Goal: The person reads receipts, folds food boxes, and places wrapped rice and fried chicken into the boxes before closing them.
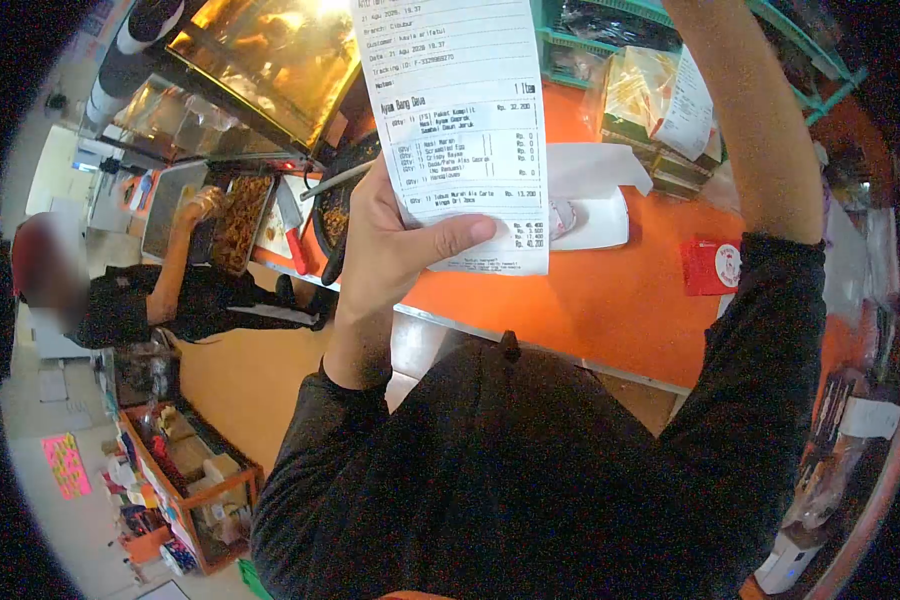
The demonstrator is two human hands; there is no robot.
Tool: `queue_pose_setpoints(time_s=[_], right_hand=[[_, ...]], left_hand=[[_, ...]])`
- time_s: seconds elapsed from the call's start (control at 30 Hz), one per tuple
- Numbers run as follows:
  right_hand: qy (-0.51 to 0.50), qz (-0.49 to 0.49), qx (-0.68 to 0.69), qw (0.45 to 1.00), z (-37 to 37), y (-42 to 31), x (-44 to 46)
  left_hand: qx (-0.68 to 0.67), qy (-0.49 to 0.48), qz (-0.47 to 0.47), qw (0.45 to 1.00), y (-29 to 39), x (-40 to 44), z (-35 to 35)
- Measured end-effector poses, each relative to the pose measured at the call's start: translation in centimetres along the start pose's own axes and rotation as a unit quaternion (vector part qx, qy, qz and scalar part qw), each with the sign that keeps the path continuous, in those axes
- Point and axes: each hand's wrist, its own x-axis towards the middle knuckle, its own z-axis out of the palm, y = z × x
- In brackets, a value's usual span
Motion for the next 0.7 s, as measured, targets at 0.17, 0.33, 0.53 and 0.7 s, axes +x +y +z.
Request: queue_pose_setpoints(time_s=[0.17,0.33,0.53,0.7], right_hand=[[-0.02,0.005,-0.018,1.0,2.0,0.2,2.1],[-0.034,0.003,-0.039,0.999,4.3,0.4,5.7],[-0.062,0.018,0.035,0.997,10.7,1.0,12.4],[0.02,0.008,-0.195,0.981,16.9,2.6,17.7]], left_hand=[[0.028,0.011,-0.004,1.0,0.4,-1.0,-1.9],[0.007,0.03,-0.008,0.999,1.0,-1.5,-5.4],[-0.011,0.042,-0.021,0.999,2.7,-3.1,-13.4],[-0.063,0.068,-0.085,0.992,3.3,-6.1,-21.4]])
